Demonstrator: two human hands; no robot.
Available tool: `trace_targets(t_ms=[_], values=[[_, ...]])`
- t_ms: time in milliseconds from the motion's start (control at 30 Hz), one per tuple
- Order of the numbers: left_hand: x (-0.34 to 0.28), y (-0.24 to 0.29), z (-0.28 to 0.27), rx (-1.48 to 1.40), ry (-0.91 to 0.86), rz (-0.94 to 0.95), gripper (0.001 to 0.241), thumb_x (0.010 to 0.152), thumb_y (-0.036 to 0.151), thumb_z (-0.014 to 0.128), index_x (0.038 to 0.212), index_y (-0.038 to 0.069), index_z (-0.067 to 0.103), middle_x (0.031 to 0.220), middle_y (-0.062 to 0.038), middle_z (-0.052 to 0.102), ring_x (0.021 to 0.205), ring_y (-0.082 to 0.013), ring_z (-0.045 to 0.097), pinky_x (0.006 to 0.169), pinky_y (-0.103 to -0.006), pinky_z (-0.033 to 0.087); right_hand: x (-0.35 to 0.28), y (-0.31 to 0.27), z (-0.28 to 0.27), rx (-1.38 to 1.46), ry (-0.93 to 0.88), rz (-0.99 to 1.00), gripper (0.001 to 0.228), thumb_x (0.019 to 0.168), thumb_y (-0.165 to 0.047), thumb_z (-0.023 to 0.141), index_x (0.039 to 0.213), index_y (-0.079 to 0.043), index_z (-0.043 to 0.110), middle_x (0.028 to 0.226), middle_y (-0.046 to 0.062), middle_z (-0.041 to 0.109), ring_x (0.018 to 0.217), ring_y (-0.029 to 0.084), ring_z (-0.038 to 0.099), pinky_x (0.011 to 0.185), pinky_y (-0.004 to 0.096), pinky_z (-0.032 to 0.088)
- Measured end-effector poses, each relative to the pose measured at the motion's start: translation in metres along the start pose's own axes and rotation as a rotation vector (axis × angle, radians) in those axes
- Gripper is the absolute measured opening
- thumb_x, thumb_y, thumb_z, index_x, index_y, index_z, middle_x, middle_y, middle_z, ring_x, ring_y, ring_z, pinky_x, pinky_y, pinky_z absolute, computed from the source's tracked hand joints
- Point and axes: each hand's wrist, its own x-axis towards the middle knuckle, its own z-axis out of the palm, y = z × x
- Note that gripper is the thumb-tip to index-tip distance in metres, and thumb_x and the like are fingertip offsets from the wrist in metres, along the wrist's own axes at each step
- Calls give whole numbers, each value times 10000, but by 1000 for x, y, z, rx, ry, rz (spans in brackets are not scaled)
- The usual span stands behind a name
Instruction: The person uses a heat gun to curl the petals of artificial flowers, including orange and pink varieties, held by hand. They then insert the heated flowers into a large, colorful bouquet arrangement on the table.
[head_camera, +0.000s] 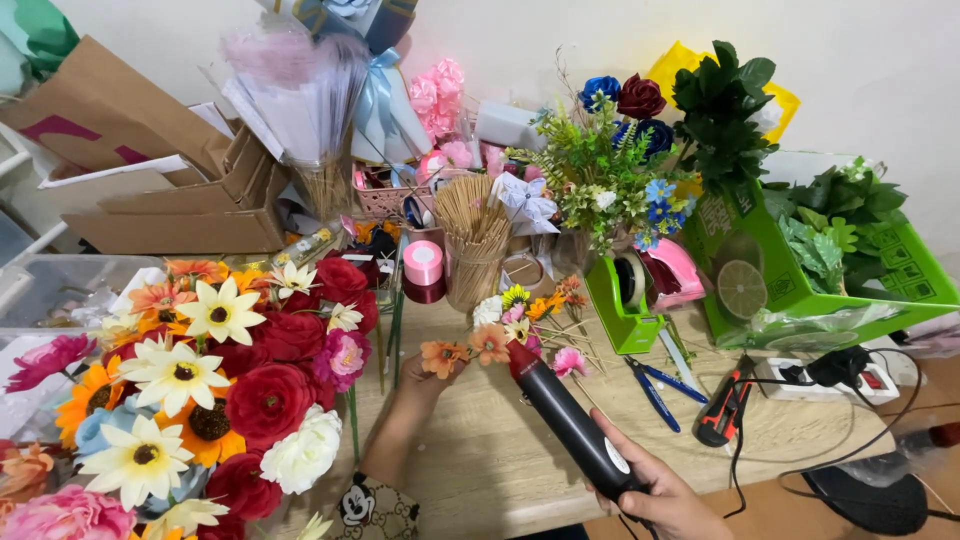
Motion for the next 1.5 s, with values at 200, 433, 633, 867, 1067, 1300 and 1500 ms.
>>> trace_targets(t_ms=[200,433,633,867,1067,1300,1500], values=[[-35,43,-5,58,-88,29,91,885,149,747,939,91,792,974,-59,814,933,-195,755,840,-353,599,15,-10,-13,-189,-42,193,958,876,-233,798,1629,-165,210,985,167,689,742,178,589,726,268,452],[-99,22,-11,-44,-232,553,225,874,56,796,1088,54,726,1071,-131,730,1019,-268,694,925,-375,579,62,11,-30,-216,32,307,935,755,-226,818,1583,-134,393,1413,125,640,1100,286,752,971,367,549],[-134,34,-30,-55,-118,309,165,888,37,713,1044,72,751,1069,-114,717,1003,-244,672,859,-340,550,118,-2,-21,-856,91,326,831,747,-377,769,1530,-368,492,1611,9,518,1363,221,587,1053,411,518],[-139,29,-41,-80,-139,301,295,831,3,723,1120,59,722,1202,-117,703,1150,-254,658,993,-387,538,130,-12,-10,-1318,16,153,735,908,-464,652,1565,-227,425,1416,72,590,1261,256,518,1043,378,386],[-140,30,-32,-67,-300,125,187,967,126,681,1143,66,691,1115,-47,699,1063,-180,659,948,-337,536,105,-48,79,-643,-15,-107,475,968,-258,606,1415,-95,601,1276,103,718,1066,183,688,872,296,564],[-140,35,-13,-73,-421,-26,283,998,237,655,1180,32,726,1201,-81,750,1105,-174,697,991,-334,561,101,-46,114,-345,-139,16,416,886,-34,741,1295,-11,663,1046,115,772,906,167,744,821,270,624],[-148,90,25,254,82,2,633,918,439,607,1484,177,500,1504,-62,579,1353,-211,563,1093,-402,495,100,-20,116,-174,124,-217,376,841,97,724,1207,31,668,1067,155,740,920,201,704,832,274,604]])
